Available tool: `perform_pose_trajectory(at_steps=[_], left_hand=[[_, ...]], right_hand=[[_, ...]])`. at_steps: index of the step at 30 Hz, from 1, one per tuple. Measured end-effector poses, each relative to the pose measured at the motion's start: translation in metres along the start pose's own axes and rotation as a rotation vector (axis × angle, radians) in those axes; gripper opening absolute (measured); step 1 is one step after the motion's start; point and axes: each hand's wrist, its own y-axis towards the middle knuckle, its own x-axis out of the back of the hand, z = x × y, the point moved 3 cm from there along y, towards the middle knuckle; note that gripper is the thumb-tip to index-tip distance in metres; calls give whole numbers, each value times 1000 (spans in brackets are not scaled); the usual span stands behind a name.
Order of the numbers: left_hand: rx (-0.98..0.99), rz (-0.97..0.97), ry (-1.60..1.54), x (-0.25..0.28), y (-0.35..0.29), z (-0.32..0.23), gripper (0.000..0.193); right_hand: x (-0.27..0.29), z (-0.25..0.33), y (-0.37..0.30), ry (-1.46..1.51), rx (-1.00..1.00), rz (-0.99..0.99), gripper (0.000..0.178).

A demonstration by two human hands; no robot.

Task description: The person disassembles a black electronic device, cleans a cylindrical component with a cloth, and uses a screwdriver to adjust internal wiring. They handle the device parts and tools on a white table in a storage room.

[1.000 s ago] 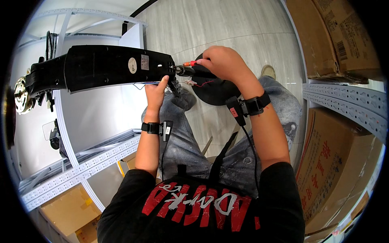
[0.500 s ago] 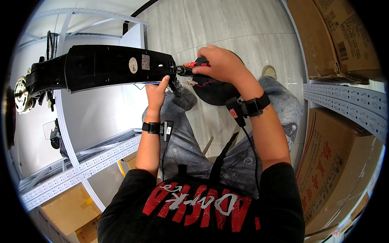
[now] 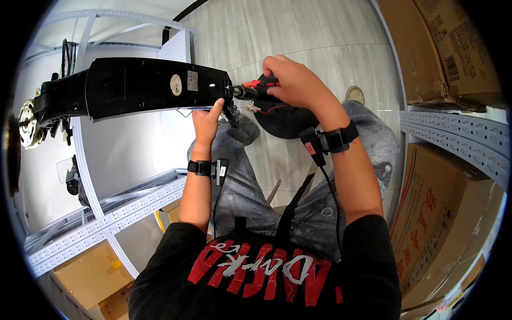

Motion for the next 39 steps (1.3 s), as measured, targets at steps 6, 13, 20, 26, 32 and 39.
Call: perform_pose_trajectory(at_steps=[6,13,20,26,32,39], left_hand=[[-14,-15,5,-2,0,-4,20],[-52,-13,30,-1,0,-4,19],[-5,-14,-18,-1,0,0,20],[-26,-8,9,-1,0,-1,20],[-58,-16,19,-2,0,-6,19],[-55,-27,-4,-3,0,-7,19]], right_hand=[[-3,-11,3,-115,-8,44,26],[-2,-3,2,33,33,-35,20],[-5,-10,4,-169,-100,101,24],[3,2,2,44,1,13,20],[-1,-6,4,-124,-63,110,22],[1,-1,3,7,34,39,20]])
